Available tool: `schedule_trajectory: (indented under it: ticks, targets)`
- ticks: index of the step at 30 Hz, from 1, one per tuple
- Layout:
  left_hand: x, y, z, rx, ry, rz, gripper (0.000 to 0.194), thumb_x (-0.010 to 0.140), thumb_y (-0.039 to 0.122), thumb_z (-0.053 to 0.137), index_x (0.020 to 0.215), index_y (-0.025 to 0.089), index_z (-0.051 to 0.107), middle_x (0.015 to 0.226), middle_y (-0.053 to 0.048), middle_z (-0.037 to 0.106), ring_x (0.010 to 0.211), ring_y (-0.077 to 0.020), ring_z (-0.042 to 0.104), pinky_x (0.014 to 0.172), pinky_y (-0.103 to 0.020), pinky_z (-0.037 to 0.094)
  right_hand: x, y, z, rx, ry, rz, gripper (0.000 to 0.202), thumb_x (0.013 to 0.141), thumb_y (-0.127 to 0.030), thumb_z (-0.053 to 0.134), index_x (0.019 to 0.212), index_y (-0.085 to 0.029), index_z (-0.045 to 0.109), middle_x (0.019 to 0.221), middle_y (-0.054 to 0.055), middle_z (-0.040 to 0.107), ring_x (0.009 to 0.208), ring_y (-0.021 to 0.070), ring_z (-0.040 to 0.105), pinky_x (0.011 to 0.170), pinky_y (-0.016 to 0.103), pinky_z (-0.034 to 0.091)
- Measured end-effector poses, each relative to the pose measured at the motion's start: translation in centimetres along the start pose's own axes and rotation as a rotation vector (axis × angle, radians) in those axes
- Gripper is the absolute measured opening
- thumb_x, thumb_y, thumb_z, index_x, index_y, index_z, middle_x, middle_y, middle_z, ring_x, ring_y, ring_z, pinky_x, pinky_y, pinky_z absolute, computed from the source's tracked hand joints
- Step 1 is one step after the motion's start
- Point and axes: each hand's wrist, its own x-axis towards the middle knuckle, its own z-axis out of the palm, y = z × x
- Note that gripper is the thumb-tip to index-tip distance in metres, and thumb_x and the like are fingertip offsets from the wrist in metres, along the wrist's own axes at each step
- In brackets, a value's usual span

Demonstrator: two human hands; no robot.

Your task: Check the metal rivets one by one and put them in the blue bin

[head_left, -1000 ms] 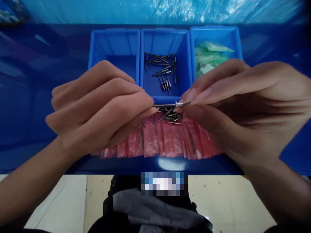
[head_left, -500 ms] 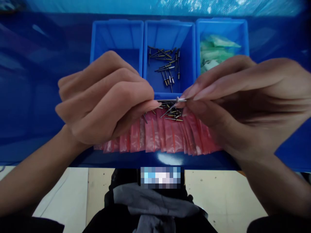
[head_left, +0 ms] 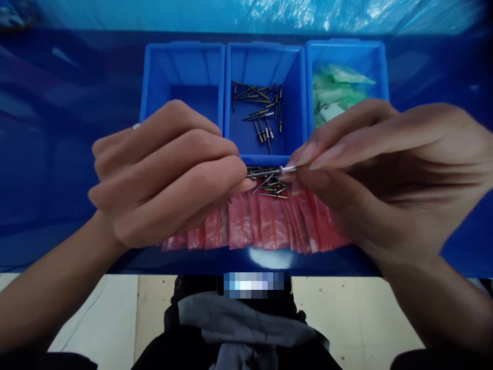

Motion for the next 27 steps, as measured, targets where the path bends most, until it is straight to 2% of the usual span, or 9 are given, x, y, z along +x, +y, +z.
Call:
schedule_trajectory:
  ticks: [2,3,8,13,16,19,22,24,27]
  targets:
    - [-0.7,-0.4,0.1,0.143,0.006,0.214,0.009,0.099,0.037,0.072,0.103,0.03,0.073,0.098,0.005,0.078,0.088,-0.021,0.078,0.077,-0.038,0.071,0.1,0.2,0.0,0.019,-0.015,-0.005,0.03,0.084,-0.002,0.08,0.094,-0.031,0.079,0.086,-0.004,0.079,0.08,0.0198,0.076,0.062,0.037,0.062]
    - [-1.0,-0.4,0.2,0.195,0.014,0.268,0.011,0.102,0.034,0.067,0.108,0.026,0.071,0.101,0.003,0.077,0.091,-0.021,0.078,0.08,-0.038,0.071,0.1,0.4,0.0,0.028,-0.023,-0.013,0.029,0.085,-0.004,0.08,0.095,-0.031,0.08,0.087,-0.005,0.079,0.081,0.0201,0.076,0.06,0.037,0.063]
    - [-1.4,0.2,0.5,0.236,0.013,0.224,0.025,0.097,0.024,0.075,0.119,0.016,0.067,0.105,-0.004,0.077,0.095,-0.025,0.077,0.083,-0.041,0.07,0.2,1.8,0.0,0.08,-0.006,-0.129,0.019,0.088,-0.018,0.083,0.1,-0.033,0.085,0.091,-0.002,0.081,0.08,0.0215,0.076,0.056,0.038,0.064]
    - [-1.0,0.0,0.8,0.282,0.057,0.25,0.007,0.102,0.021,0.065,0.108,0.019,0.065,0.095,-0.002,0.076,0.086,-0.0223,0.076,0.071,-0.036,0.066,0.4,2.2,0.2,0.128,-0.035,-0.139,0.025,0.086,-0.013,0.083,0.102,-0.032,0.087,0.09,0.002,0.081,0.076,0.023,0.077,0.055,0.038,0.064]
    - [-0.9,-0.3,1.0,0.276,0.076,0.222,0.008,0.105,0.026,0.059,0.107,0.021,0.066,0.095,-0.001,0.077,0.087,-0.0215,0.076,0.072,-0.038,0.066,0.5,2.2,0.4,0.114,0.06,-0.167,0.022,0.085,-0.014,0.082,0.097,-0.031,0.088,0.087,0.002,0.081,0.072,0.0215,0.075,0.053,0.035,0.063]
    - [-0.8,-0.6,1.0,0.279,0.057,0.167,0.016,0.099,0.023,0.068,0.114,0.017,0.067,0.106,-0.005,0.079,0.097,-0.0248,0.076,0.079,-0.04,0.067,0.6,2.0,0.4,0.075,0.1,-0.09,0.032,0.084,-0.007,0.078,0.101,-0.032,0.088,0.1,0.001,0.083,0.096,0.028,0.081,0.07,0.04,0.071]
    - [-0.9,-1.1,0.7,0.284,-0.053,0.142,0.031,0.097,0.024,0.073,0.125,0.014,0.067,0.131,-0.012,0.075,0.12,-0.0307,0.075,0.094,-0.045,0.068,0.6,1.8,-0.3,-0.012,-0.004,-0.06,0.042,0.088,-0.005,0.074,0.117,-0.033,0.084,0.117,0.001,0.082,0.132,0.0318,0.072,0.085,0.042,0.073]
    - [-1.2,-1.5,0.6,0.285,-0.132,0.152,0.031,0.1,0.029,0.071,0.127,0.015,0.067,0.141,-0.013,0.071,0.132,-0.0321,0.071,0.1,-0.047,0.068,0.5,1.9,-1.1,-0.216,-0.125,-0.208,0.035,0.094,-0.009,0.071,0.12,-0.03,0.081,0.117,0.003,0.082,0.125,0.0275,0.075,0.084,0.038,0.072]
    - [-1.5,-1.9,0.5,0.281,-0.182,0.177,0.027,0.106,0.033,0.062,0.129,0.019,0.066,0.14,-0.009,0.072,0.137,-0.029,0.069,0.1,-0.047,0.069,0.3,2.4,-2.0,-0.479,-0.306,-0.546,0.017,0.098,-0.015,0.072,0.112,-0.023,0.078,0.102,0.004,0.082,0.087,0.0192,0.079,0.071,0.033,0.067]
